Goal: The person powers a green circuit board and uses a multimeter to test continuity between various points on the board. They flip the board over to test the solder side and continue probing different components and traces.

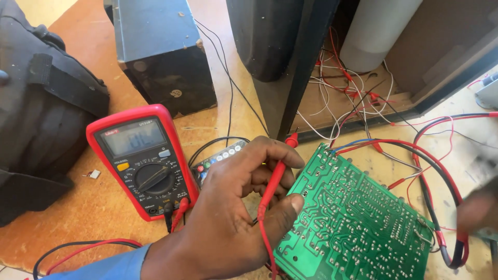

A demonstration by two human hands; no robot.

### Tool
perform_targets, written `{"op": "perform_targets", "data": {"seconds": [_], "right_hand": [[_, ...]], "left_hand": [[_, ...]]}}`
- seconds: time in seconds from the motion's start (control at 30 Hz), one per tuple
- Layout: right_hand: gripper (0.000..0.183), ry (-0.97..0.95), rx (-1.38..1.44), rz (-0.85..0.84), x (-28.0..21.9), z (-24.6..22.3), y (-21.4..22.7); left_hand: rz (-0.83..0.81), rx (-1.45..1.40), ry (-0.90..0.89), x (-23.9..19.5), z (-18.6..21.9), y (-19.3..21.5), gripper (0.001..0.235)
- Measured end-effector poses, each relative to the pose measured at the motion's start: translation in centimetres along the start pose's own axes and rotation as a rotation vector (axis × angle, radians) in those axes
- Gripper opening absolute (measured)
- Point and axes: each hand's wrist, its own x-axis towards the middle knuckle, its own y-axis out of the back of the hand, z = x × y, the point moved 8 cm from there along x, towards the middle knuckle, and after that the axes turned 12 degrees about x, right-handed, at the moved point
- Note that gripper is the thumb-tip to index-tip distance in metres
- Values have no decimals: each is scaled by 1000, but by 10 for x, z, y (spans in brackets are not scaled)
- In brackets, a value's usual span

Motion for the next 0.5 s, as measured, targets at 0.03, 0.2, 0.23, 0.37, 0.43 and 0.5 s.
{"op": "perform_targets", "data": {"seconds": [0.03, 0.2, 0.23, 0.37, 0.43, 0.5], "right_hand": [[41, -88, -149, -59, -33, -31, -38], [28, 1282, 188, 904, -266, -194, 29], [35, 1319, 116, 914, -267, -201, 35], [37, 1080, 416, 859, -252, -207, 55], [50, 994, 355, 877, -237, -204, 56], [70, 964, 411, 799, -236, -198, 57]], "left_hand": [[4, 11, 15, 0, -2, 0, 29], [24, 26, 81, 0, -12, -3, 30], [32, 40, 105, 1, -14, -2, 30], [20, 35, 158, 1, -21, -3, 31], [10, 8, 184, 1, -26, -6, 30], [8, -6, 203, 0, -28, -7, 30]]}}
